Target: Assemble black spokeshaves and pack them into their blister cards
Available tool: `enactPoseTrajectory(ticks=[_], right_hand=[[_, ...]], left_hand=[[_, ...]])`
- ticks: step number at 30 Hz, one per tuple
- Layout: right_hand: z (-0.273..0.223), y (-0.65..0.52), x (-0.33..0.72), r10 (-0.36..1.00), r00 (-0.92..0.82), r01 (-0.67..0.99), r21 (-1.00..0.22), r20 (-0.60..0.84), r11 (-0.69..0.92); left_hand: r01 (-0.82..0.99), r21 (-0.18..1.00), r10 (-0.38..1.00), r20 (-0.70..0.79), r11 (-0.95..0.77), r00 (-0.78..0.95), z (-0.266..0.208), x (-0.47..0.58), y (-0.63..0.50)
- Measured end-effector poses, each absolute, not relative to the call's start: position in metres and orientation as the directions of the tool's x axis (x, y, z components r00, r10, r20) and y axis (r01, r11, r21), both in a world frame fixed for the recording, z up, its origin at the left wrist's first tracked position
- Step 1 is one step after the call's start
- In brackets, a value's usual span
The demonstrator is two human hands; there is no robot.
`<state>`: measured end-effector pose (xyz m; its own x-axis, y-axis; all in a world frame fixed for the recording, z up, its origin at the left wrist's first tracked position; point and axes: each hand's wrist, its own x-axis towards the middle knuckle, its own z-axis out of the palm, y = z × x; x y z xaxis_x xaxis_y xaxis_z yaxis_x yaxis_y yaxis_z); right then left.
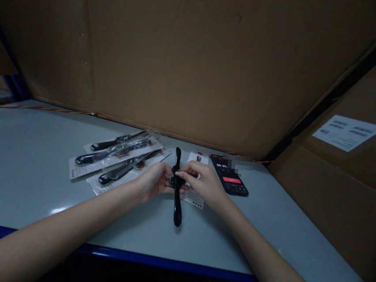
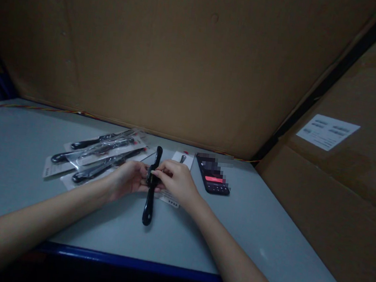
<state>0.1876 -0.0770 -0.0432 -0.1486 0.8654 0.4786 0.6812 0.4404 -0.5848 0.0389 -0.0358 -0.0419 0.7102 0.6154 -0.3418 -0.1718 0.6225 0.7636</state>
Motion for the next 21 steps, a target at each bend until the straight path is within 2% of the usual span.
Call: enactPoseTrajectory(ticks=[5,9,17,21], right_hand=[[-0.047,-0.076,0.187,0.894,-0.071,0.636,-0.670,0.443,0.383],[-0.049,-0.075,0.186,0.918,-0.077,0.580,-0.731,0.389,0.358],[-0.040,-0.077,0.192,0.911,-0.190,0.588,-0.701,0.365,0.404],[-0.037,-0.076,0.198,0.874,-0.282,0.619,-0.620,0.397,0.481]], left_hand=[[-0.132,0.849,0.669,-0.297,0.511,0.681,-0.042,0.041,-0.039],[-0.111,0.883,0.715,-0.290,0.456,0.636,-0.045,0.042,-0.042],[-0.105,0.877,0.725,-0.314,0.469,0.613,-0.040,0.042,-0.044],[-0.114,0.863,0.711,-0.323,0.493,0.625,-0.040,0.042,-0.045]])
